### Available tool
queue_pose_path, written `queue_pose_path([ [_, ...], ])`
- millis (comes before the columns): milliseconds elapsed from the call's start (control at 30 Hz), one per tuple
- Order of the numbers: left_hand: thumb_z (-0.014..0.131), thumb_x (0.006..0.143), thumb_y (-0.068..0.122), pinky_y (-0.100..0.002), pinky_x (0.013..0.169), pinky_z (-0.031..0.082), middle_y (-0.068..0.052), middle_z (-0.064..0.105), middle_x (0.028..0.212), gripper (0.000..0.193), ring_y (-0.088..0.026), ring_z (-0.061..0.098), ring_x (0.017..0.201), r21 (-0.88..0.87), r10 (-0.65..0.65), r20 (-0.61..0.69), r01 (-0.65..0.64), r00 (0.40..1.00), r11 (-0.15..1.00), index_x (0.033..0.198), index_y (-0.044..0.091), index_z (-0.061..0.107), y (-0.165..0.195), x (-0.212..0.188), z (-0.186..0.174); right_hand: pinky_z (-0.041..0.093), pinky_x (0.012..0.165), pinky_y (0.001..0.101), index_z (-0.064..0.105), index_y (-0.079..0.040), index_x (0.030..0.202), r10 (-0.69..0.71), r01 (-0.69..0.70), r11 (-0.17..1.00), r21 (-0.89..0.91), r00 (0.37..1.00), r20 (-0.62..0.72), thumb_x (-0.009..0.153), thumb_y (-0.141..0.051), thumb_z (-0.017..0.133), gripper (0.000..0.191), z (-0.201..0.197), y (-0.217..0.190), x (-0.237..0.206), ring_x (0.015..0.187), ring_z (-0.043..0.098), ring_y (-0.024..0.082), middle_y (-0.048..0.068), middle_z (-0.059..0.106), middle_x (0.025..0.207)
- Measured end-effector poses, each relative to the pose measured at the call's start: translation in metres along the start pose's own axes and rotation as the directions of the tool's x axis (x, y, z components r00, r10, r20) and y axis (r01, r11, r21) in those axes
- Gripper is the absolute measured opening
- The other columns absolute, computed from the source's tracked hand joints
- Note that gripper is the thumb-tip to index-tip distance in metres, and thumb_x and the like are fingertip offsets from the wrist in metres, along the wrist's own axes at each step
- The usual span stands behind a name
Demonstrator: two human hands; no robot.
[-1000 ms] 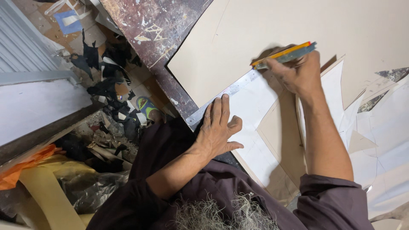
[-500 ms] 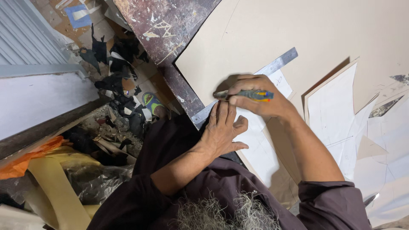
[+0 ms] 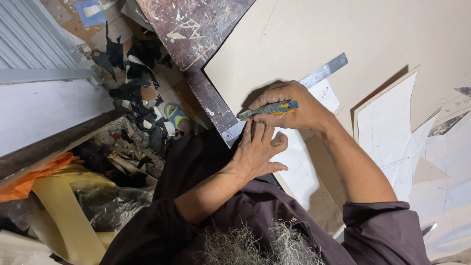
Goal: The person places a paper pattern on a large sheet of cardboard, uses a ruler and pencil to trace straight and curved lines, then uses scissors to cut along the traced lines. The person repeats the process on another section of the cardboard.
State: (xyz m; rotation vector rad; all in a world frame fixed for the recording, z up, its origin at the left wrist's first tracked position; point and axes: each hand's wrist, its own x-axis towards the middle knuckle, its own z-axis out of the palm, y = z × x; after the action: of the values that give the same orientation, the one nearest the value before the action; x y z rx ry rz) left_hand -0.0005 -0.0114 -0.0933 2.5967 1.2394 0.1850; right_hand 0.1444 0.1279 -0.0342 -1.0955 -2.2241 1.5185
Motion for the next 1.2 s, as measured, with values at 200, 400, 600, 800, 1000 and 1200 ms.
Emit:
queue_pose_path([
  [200, 0.052, 0.077, 0.088, -0.063, 0.113, 0.035, -0.041, 0.032, 0.148, 0.09, -0.051, 0.034, 0.14, 0.046, -0.009, -0.014, 0.01, 1.0, 0.999, 0.128, 0.015, 0.043, 0.0, 0.002, -0.006, 0.059, 0.084, 0.0341, 0.078, -0.012, 0.107, -0.007, 0.004, 0.998, -0.063, 0.999, -0.045, 0.08, -0.021, 0.087, 0.029, -0.04, 0.027, -0.02, 0.089, 0.075, 0.019, 0.005, 0.078, 0.098],
  [400, 0.052, 0.078, 0.09, -0.065, 0.111, 0.037, -0.044, 0.029, 0.15, 0.091, -0.052, 0.033, 0.138, 0.065, 0.001, -0.026, 0.001, 1.0, 0.998, 0.13, 0.015, 0.044, 0.0, 0.004, -0.008, 0.059, 0.078, 0.0275, 0.078, -0.006, 0.108, 0.235, -0.271, 0.957, -0.1, 0.931, -0.278, 0.085, -0.014, 0.087, 0.026, -0.131, 0.047, -0.063, 0.086, 0.072, 0.012, 0.007, 0.077, 0.1],
  [600, 0.055, 0.081, 0.082, -0.063, 0.109, 0.038, -0.043, 0.029, 0.149, 0.086, -0.053, 0.034, 0.136, 0.018, 0.006, -0.009, -0.006, 1.0, 1.0, 0.13, 0.012, 0.049, 0.002, 0.007, -0.016, 0.055, 0.083, 0.024, 0.077, -0.004, 0.112, 0.216, -0.266, 0.96, -0.087, 0.902, -0.373, 0.092, -0.01, 0.085, 0.023, -0.141, 0.041, -0.082, 0.092, 0.068, 0.009, 0.005, 0.077, 0.101],
  [800, 0.067, 0.09, 0.027, -0.052, 0.111, 0.04, -0.028, 0.037, 0.155, 0.05, -0.042, 0.04, 0.141, -0.194, 0.051, -0.012, -0.053, 0.999, 0.98, 0.132, 0.004, 0.052, -0.033, -0.007, -0.044, 0.058, 0.087, 0.024, 0.07, 0.001, 0.125, 0.237, -0.14, 0.971, 0.191, 0.609, -0.757, 0.093, -0.017, 0.082, 0.038, -0.051, 0.007, -0.154, 0.097, 0.07, 0.011, 0.007, 0.074, 0.111],
  [1000, 0.069, 0.076, 0.004, -0.055, 0.098, 0.039, -0.019, 0.046, 0.145, 0.049, -0.04, 0.045, 0.125, -0.227, -0.026, -0.033, 0.018, 0.999, 0.974, 0.123, 0.001, 0.057, -0.065, -0.055, -0.076, 0.061, 0.083, 0.03, 0.056, 0.002, 0.139, 0.345, 0.012, 0.925, 0.379, 0.388, -0.855, 0.105, -0.027, 0.064, 0.045, 0.12, -0.035, -0.226, 0.092, 0.075, 0.017, 0.011, 0.077, 0.098],
  [1200, 0.064, 0.071, -0.015, -0.053, 0.097, 0.042, -0.027, 0.045, 0.141, 0.064, -0.046, 0.045, 0.115, -0.243, 0.038, -0.038, -0.046, 0.999, 0.969, 0.133, -0.002, 0.056, -0.082, -0.057, -0.081, 0.063, 0.08, 0.0309, 0.06, 0.0, 0.134, 0.522, -0.159, 0.853, 0.497, 0.263, -0.811, 0.097, -0.018, 0.067, 0.041, 0.246, -0.097, -0.213, 0.092, 0.078, 0.018, 0.011, 0.08, 0.103],
])
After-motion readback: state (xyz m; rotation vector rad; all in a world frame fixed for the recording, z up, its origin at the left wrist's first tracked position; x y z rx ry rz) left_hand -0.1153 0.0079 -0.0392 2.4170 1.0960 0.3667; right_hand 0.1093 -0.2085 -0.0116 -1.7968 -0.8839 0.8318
